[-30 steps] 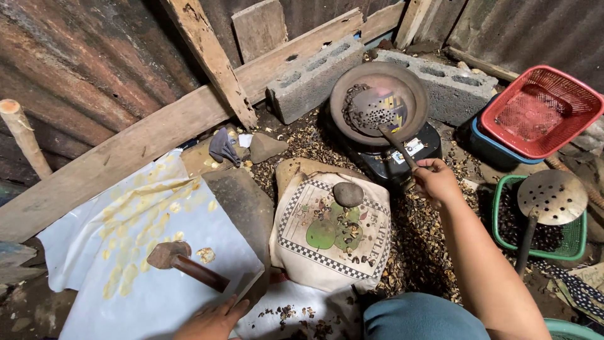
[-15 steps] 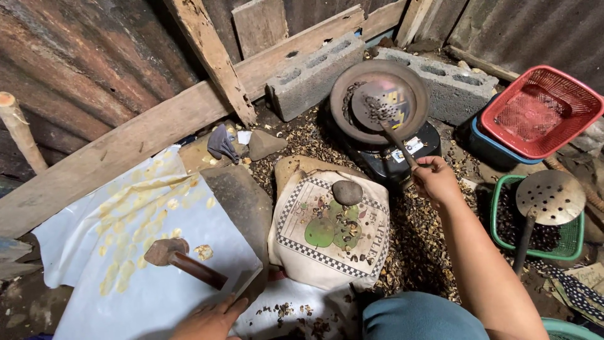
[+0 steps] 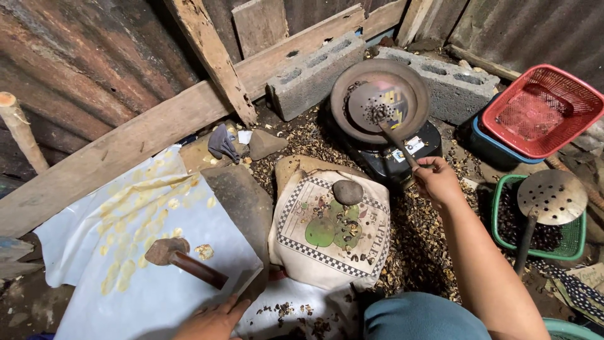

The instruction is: Cracking nuts with a wooden hammer, peeling them by hand on a cloth, and stirring them in a roasting pan

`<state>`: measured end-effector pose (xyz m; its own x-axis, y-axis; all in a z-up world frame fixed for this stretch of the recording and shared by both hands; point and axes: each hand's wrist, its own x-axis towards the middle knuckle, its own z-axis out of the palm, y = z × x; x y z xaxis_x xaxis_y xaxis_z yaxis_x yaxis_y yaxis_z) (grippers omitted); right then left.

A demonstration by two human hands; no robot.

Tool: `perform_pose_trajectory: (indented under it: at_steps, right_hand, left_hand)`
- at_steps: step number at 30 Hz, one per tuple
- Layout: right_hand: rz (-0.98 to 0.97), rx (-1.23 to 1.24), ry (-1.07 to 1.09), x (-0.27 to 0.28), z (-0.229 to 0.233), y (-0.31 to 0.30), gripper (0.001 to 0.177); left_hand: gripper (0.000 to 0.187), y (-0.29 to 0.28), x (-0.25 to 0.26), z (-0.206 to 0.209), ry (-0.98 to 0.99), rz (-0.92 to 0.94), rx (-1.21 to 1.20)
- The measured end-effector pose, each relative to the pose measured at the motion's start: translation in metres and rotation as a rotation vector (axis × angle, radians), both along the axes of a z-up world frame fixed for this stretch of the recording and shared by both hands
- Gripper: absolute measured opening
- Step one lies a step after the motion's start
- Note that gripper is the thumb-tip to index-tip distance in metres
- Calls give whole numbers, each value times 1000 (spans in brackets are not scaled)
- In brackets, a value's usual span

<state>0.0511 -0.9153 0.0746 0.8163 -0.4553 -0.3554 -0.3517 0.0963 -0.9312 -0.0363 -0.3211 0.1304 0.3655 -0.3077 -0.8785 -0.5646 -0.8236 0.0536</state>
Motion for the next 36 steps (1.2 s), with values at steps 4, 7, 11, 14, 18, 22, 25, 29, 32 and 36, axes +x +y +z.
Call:
perform_pose_trajectory:
  at_steps: [4, 7, 11, 14, 18, 22, 25, 29, 32, 36]
  right_hand:
    - [-54, 58, -45, -3, -2, 0, 21]
    - [-44, 34, -63, -3, 5, 3, 20]
    - [6, -81, 11, -4, 12, 1, 22]
    - [-58, 2, -48, -6, 6, 3, 23]
    - [-4, -43, -52, -7, 13, 2, 22]
    - [-28, -31, -2, -10, 19, 5, 22]
    - [-34, -11, -18, -9, 14, 4, 23]
    - [-24, -75, -6, -9, 14, 1, 21]
    - [-47, -10, -34, -12, 11, 0, 21]
    - [22, -115, 11, -17, 7, 0, 22]
  left_hand:
    - [61, -5, -2, 3, 49, 19, 42]
    - [60, 1, -3, -7, 26, -15, 12]
    - [81, 7, -4, -16, 11, -41, -49]
    - [85, -10, 3, 7, 102, 4, 22]
    - [86, -14, 3, 11, 98, 1, 41]
    - [86, -13, 2, 6, 91, -15, -2]
    - [79, -15, 2, 11, 55, -19, -156]
    - [54, -32, 8, 38, -56, 61, -559]
    - [55, -52, 24, 31, -89, 49, -651]
    - [26, -105, 77, -50, -329, -140, -820]
